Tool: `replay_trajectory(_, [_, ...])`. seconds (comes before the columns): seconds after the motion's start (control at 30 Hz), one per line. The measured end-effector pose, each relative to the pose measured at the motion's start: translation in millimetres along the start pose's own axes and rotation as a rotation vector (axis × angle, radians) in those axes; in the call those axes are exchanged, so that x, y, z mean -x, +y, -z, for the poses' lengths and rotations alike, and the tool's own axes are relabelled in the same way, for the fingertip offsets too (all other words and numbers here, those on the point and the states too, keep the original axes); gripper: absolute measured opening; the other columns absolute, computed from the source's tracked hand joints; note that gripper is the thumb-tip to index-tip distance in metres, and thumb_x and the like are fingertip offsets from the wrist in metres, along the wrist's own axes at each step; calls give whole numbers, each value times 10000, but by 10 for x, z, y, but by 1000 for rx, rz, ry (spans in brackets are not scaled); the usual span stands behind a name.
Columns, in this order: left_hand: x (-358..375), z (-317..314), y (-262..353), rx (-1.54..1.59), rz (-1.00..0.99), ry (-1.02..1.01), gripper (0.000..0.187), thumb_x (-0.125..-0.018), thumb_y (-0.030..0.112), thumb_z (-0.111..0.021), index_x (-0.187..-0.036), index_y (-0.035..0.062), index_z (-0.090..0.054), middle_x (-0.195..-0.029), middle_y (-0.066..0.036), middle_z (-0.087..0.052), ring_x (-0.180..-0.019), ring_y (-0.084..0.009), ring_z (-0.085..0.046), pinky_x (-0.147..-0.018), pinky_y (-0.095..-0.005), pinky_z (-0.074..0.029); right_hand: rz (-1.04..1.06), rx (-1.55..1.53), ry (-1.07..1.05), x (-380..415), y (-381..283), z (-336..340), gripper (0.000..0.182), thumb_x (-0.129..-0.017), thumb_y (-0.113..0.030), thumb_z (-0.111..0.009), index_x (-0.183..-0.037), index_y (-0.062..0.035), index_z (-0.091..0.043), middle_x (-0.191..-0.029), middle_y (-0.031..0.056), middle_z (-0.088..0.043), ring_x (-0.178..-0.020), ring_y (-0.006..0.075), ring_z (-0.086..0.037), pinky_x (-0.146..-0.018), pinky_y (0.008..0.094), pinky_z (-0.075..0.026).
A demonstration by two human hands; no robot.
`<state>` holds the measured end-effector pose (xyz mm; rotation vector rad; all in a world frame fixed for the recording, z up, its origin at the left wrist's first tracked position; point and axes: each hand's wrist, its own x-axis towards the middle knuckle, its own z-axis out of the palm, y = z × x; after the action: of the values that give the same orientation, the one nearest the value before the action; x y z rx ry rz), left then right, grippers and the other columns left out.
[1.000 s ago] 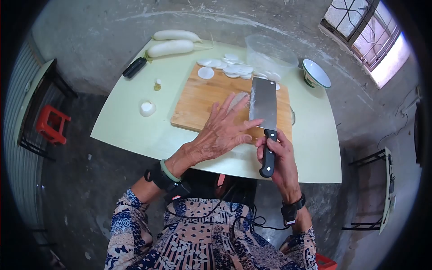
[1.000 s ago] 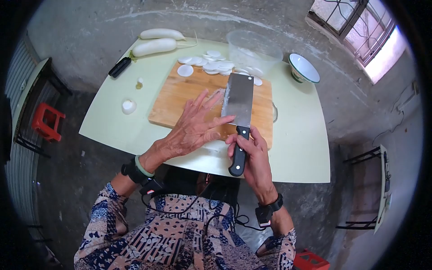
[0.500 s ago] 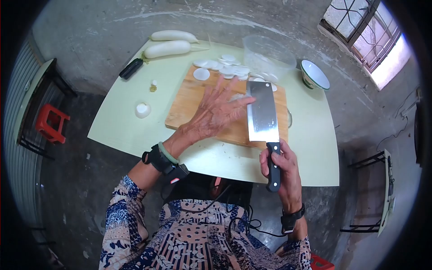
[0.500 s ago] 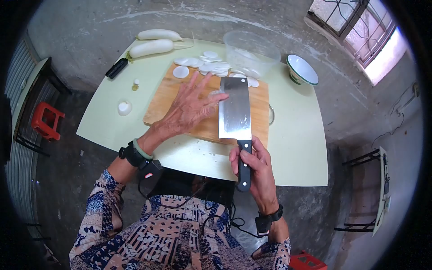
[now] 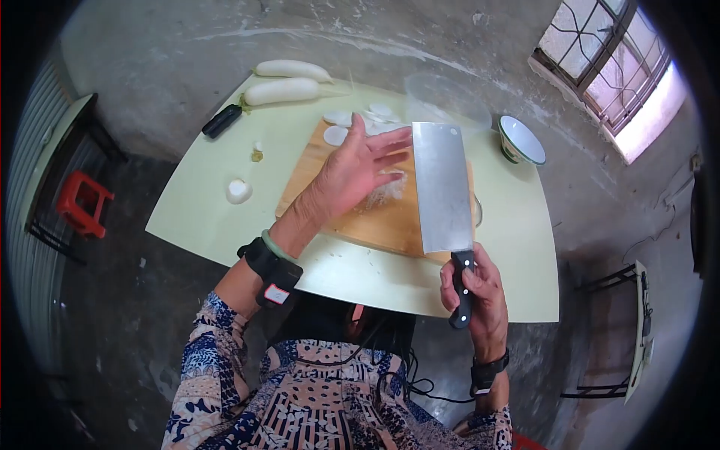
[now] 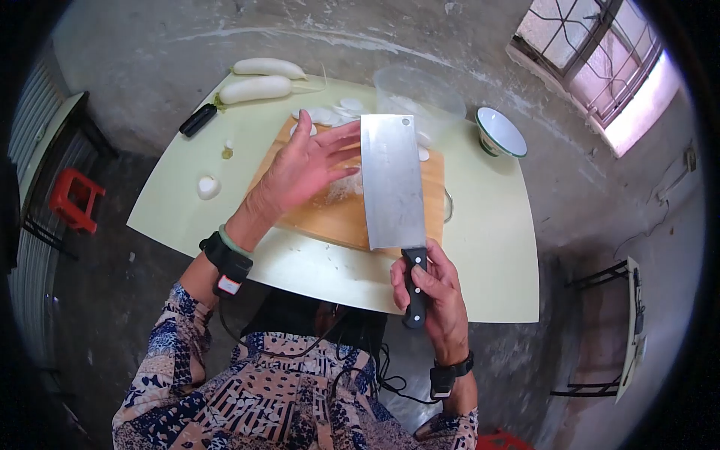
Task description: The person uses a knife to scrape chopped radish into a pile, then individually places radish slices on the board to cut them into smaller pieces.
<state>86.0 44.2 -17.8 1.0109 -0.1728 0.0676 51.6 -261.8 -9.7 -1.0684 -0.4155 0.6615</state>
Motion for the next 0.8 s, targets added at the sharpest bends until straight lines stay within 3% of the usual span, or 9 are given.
replay_trajectory(0.03, [-26, 17, 11, 218, 42, -133, 956, -1040, 774, -205, -1553, 12, -472, -1537, -121, -518, -1407, -272, -452, -1165, -465, -354, 3, 2, -14, -51, -4, -16, 467, -997, -219, -689, -1357, 5, -496, -919, 147, -664, -623, 148, -605, -575, 271, -504])
replay_trajectory(0.13, [-3, -23, 68, 312, 99, -158, 994, -1020, 798, -202, -1550, 2, -474, -1512, -121, -533, -1388, -266, -458, -1162, -458, -356, 18, 27, -42, -201, -5, -56, 443, -1003, -211, -680, -1344, 8, -500, -920, 142, -660, -623, 143, -601, -572, 269, -497])
replay_trajectory(0.27, [21, 7, 52, 375, 94, -162, 940, -1037, 765, -236, -1497, 4, -538, -1456, -156, -566, -1374, -282, -468, -1178, -491, -359, 25, 84, -43, -422, -31, -65, 420, -1012, -203, -661, -1339, 7, -500, -925, 131, -654, -618, 135, -586, -572, 265, -487])
replay_trajectory(0.47, [-51, 150, -91, 376, 115, -161, 923, -1047, 749, -240, -1472, -5, -559, -1413, -151, -587, -1315, -284, -514, -1160, -458, -391, 76, 244, 2, -889, -135, -125, 324, -1042, -122, -574, -1338, -10, -502, -934, 105, -645, -633, 113, -564, -582, 255, -465])
replay_trajectory(0.67, [-133, 315, -230, 319, 170, -27, 861, -1066, 716, -256, -1378, -2, -617, -1344, -120, -633, -1271, -258, -556, -1137, -422, -425, 126, 329, 19, -1288, -149, -159, 299, -1043, -112, -574, -1325, -24, -526, -918, 81, -643, -643, 105, -562, -590, 246, -467])
replay_trajectory(0.77, [-71, 275, -265, 110, 123, -7, 801, -1084, 684, -284, -1313, 13, -657, -1300, -86, -659, -1249, -233, -579, -1118, -396, -441, 236, 441, 35, -1393, -162, -147, 321, -1040, -162, -617, -1319, -21, -544, -925, 57, -648, -656, 89, -565, -590, 234, -466])
replay_trajectory(0.8, [-29, 271, -268, -135, 39, -24, 700, -1101, 612, -347, -1295, 23, -672, -1295, -93, -664, -1248, -222, -585, -1108, -392, -448, 233, 437, 38, -1401, -164, -134, 321, -1040, -162, -617, -1319, -21, -544, -925, 57, -648, -656, 89, -565, -590, 234, -466])
